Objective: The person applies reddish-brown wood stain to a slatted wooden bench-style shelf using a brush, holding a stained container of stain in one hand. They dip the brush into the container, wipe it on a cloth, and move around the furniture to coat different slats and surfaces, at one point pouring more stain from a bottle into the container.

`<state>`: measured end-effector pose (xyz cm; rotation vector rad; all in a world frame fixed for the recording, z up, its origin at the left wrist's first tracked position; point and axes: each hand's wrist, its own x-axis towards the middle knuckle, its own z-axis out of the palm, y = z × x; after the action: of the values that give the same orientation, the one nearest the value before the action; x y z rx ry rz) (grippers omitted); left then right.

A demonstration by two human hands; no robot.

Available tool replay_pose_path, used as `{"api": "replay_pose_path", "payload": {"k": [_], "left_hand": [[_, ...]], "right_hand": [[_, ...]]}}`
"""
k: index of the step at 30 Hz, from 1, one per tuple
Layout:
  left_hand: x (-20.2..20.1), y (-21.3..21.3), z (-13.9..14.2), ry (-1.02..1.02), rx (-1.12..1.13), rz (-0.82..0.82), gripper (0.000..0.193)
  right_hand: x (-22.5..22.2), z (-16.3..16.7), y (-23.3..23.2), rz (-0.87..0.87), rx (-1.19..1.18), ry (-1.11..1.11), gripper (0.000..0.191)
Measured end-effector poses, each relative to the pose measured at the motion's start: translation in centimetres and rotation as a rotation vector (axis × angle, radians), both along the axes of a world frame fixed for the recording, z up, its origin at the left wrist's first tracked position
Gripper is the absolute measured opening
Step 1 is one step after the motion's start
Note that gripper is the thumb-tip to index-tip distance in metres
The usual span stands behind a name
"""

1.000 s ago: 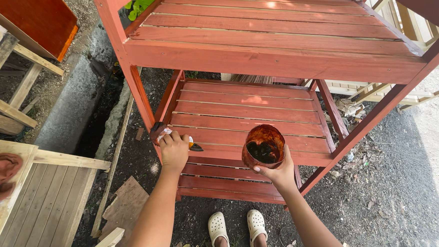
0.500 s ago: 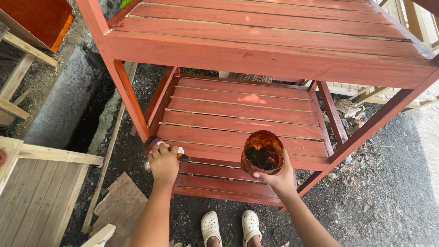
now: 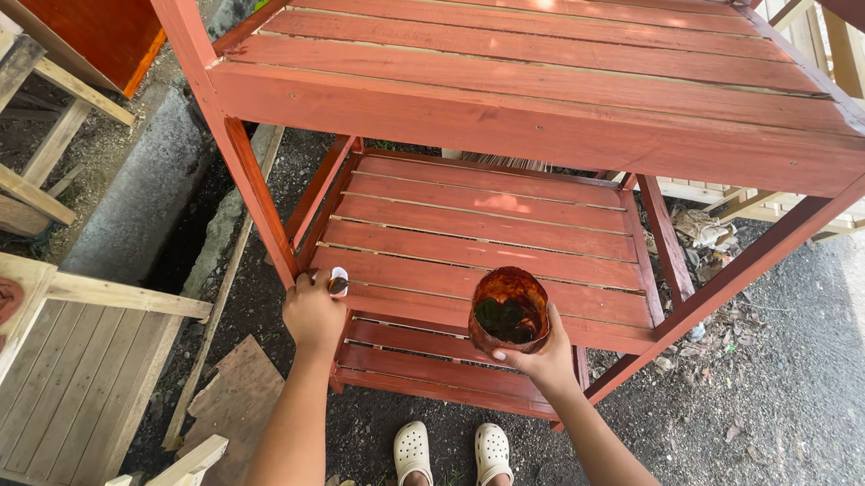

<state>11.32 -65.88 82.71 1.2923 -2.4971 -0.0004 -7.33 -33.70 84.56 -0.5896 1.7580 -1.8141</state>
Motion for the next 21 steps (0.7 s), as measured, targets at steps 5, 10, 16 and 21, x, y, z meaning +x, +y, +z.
{"api": "replay_pose_path", "payload": {"k": [5,10,16,21], "left_hand": [[-1.3,2.2,-0.1,-0.026,0.066,-0.091,0.039],[-2.9,7.2,-1.2,0.127,-0.023,-0.269,0.04],[-3.2,7.1,-1.2,0.254,0.007,-0.14,0.043],[-1.4,2.9,0.7,0.512,0.182,0.102,0.026]], "right_hand": [[-0.7,0.1,0.6,0.032,-0.01,-0.007,0.106],[-2.8,0.2,1.6,0.012,0.061,-0.03,0.105],[-4.7,0.0,3.3,0.012,0.023,-0.03,0.103],[-5.2,-0.2,5.6,-0.025,0.001,0.0,0.101]]}}
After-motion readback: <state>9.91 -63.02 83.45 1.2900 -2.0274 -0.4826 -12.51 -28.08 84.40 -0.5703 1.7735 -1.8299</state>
